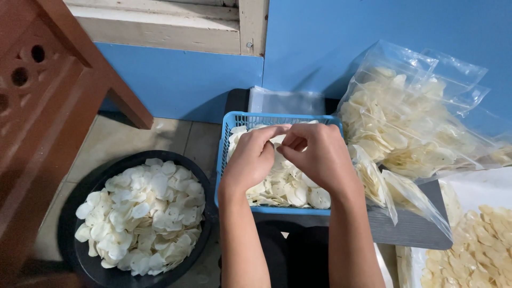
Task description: The person scoops white dried slices from a black basin into a blue basket, then places them into clear plastic bags and seals them. The person repeats this process, transferring slices and sealing each bag before setting it aside.
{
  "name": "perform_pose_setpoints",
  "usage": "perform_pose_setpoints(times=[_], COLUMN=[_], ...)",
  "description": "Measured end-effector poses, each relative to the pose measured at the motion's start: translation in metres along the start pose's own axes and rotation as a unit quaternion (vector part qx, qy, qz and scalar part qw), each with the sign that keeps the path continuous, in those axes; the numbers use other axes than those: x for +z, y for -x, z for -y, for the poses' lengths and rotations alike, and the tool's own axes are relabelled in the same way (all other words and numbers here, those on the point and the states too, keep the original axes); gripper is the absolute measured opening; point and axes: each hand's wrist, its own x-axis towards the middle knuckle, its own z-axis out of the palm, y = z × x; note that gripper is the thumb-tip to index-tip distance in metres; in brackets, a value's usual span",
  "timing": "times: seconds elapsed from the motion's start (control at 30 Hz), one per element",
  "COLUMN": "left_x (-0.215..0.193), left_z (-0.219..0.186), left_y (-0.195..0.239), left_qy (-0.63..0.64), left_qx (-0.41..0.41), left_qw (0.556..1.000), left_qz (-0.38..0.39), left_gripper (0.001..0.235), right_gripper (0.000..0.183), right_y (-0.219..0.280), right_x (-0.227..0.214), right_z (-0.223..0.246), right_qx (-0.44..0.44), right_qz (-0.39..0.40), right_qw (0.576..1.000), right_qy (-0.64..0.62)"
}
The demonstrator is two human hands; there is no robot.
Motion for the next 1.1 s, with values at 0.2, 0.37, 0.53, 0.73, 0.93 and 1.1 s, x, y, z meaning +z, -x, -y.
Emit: perform_pose_setpoints(times=[0.2, 0.37, 0.53, 0.73, 0.93, 1.1], left_x=[0.003, 0.001, 0.004, 0.007, 0.011, 0.011], left_z=[0.007, 0.010, 0.008, 0.013, 0.017, 0.001], left_y=[-0.002, -0.001, -0.001, -0.004, -0.006, -0.005], left_qy=[0.015, 0.012, 0.011, 0.008, -0.014, -0.057], left_qx=[-0.006, -0.002, -0.008, 0.014, 0.015, 0.002], left_qw=[1.000, 1.000, 1.000, 1.000, 1.000, 0.996], left_qz=[-0.006, 0.005, 0.010, 0.002, 0.004, -0.073], left_gripper=[0.059, 0.061, 0.061, 0.062, 0.064, 0.054], right_gripper=[0.013, 0.022, 0.026, 0.029, 0.029, 0.018], right_y=[-0.009, -0.009, -0.007, -0.006, 0.001, 0.009], right_x=[0.030, 0.029, 0.022, 0.016, 0.014, 0.004], right_z=[-0.012, -0.009, -0.005, -0.003, -0.008, -0.002], right_qx=[-0.057, -0.037, -0.017, -0.037, -0.041, -0.133], right_qz=[-0.009, 0.120, 0.193, 0.211, 0.206, -0.014], right_qw=[0.988, 0.982, 0.973, 0.969, 0.974, 0.986], right_qy=[0.142, 0.139, 0.124, 0.126, 0.081, -0.100])
